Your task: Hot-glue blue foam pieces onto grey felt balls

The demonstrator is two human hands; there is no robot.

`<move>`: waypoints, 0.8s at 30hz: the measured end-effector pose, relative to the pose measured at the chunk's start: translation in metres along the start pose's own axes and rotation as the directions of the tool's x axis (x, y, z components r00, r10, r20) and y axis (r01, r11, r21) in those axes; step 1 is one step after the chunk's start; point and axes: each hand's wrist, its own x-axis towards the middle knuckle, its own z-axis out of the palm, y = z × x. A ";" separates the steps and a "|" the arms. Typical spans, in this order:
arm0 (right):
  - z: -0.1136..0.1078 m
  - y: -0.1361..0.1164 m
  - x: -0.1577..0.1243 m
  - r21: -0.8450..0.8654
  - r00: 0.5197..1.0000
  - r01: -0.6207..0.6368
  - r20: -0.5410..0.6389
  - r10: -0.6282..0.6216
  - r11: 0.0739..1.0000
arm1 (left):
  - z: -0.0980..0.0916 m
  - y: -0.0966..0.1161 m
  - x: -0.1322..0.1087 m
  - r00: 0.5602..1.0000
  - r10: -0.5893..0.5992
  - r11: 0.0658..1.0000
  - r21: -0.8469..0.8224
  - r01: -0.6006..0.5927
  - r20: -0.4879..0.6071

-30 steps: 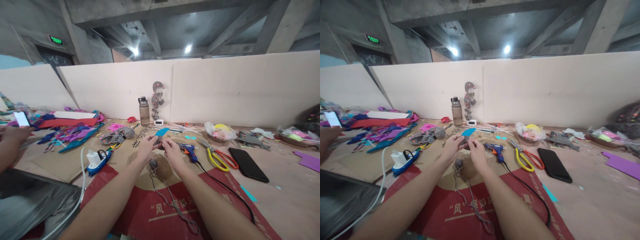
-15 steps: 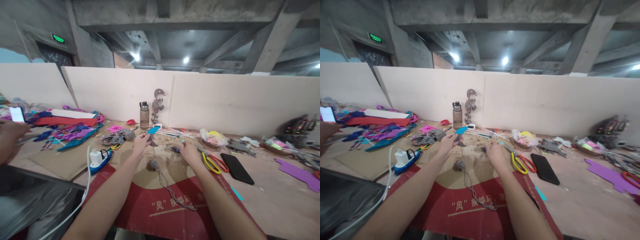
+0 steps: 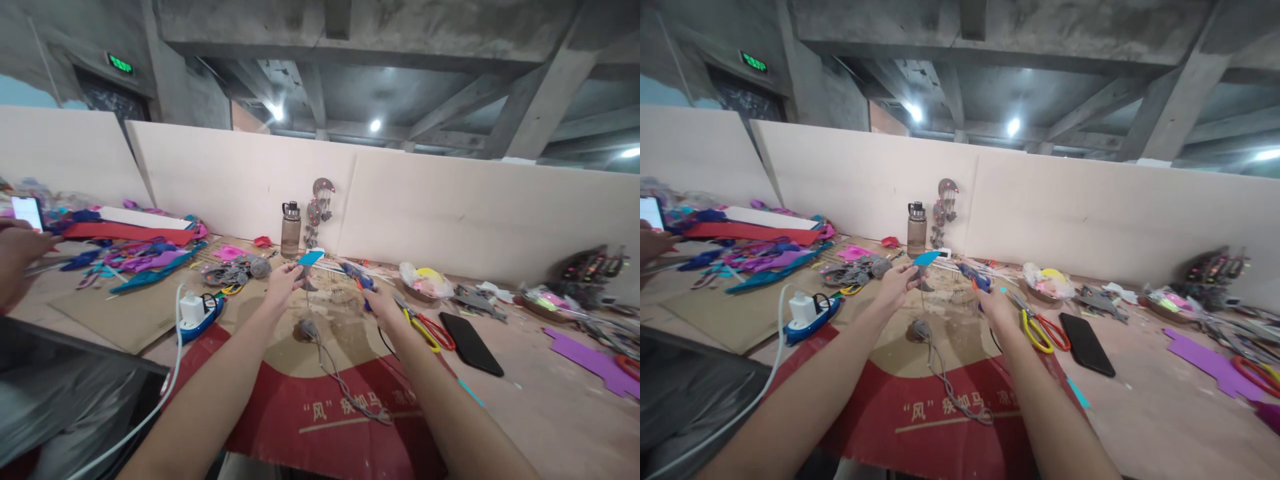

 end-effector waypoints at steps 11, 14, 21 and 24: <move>0.020 -0.018 -0.039 0.221 0.947 0.281 0.095 -0.307 0.934 | 0.002 -0.018 -0.001 0.994 -0.107 0.985 0.140 0.102 0.025; 0.020 -0.022 -0.048 0.171 0.898 0.374 0.177 -0.402 0.912 | 0.001 -0.018 0.000 0.996 -0.081 0.980 0.187 0.072 0.041; 0.025 -0.017 -0.051 -0.043 0.865 0.471 0.221 -0.451 0.881 | 0.000 -0.020 -0.001 0.995 -0.086 0.972 0.224 0.072 0.053; 0.026 -0.018 -0.053 -0.094 0.850 0.503 0.235 -0.472 0.859 | 0.000 -0.021 -0.001 0.994 -0.095 0.970 0.230 0.081 0.052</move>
